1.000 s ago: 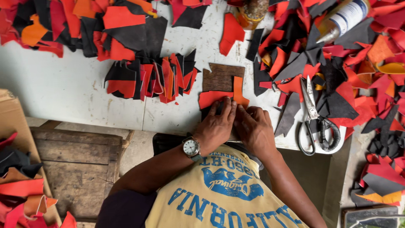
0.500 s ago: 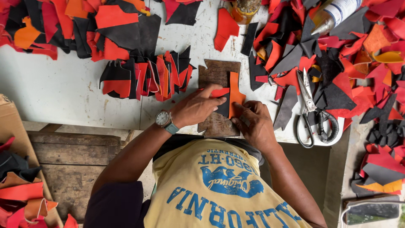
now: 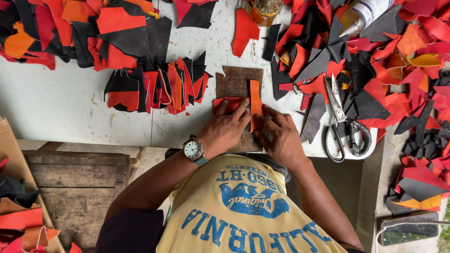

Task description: The person repeatedly picks up red and black fabric pieces from a table, aligns them, and cuts them with scissors. The person also folds and stacks the cut pieces on the table.

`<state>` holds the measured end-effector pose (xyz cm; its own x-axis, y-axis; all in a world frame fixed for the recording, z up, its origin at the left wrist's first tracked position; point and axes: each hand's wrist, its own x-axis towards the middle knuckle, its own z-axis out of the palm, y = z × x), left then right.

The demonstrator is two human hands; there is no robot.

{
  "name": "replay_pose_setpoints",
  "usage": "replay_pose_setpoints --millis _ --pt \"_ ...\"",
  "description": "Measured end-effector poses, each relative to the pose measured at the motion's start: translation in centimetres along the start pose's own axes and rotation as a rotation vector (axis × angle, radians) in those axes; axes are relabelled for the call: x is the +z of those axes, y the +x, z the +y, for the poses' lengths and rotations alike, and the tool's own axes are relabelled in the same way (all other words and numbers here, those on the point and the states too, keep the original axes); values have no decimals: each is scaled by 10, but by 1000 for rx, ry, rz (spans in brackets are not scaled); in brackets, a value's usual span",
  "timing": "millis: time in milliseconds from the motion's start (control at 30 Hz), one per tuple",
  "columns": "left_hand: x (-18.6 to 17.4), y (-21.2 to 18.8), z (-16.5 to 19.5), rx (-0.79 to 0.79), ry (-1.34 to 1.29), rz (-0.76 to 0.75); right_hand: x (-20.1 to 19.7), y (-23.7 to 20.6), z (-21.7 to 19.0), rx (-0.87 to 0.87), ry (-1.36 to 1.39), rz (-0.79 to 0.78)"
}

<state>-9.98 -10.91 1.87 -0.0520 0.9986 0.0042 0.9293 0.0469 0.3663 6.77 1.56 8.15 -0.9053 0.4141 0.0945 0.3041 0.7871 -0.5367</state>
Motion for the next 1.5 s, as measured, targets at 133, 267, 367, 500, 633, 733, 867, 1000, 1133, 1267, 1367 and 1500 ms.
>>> replay_pose_setpoints --millis 133,267,367,500,633,733,867,1000,1133,1267,1367,1500 --pt "-4 -4 -10 40 -55 6 -7 5 15 -8 110 -79" --pt "-10 -5 -14 39 -92 -17 3 3 13 65 182 -3" --pt "-14 -7 -15 34 -129 25 12 0 8 68 54 61" --pt "-19 -10 -16 -24 -221 -24 15 -2 5 74 33 73" --pt "-23 -8 -15 -27 -244 -63 16 -1 2 98 3 89" --pt "-22 0 -10 38 -110 56 18 -4 0 106 -33 96" --pt "-17 13 -3 -72 -113 -106 19 -11 4 74 -5 169" --pt "-13 18 0 -40 -50 -20 18 -18 10 62 51 218" --pt "-12 21 0 -35 -19 -84 18 -16 12 38 3 235" --pt "-13 20 -3 8 10 -72 19 -13 11 45 -16 240" --pt "-15 15 -7 45 25 34 19 -11 12 35 -42 239" --pt "-21 8 -16 -51 -163 -29 19 -12 12 40 -35 213"
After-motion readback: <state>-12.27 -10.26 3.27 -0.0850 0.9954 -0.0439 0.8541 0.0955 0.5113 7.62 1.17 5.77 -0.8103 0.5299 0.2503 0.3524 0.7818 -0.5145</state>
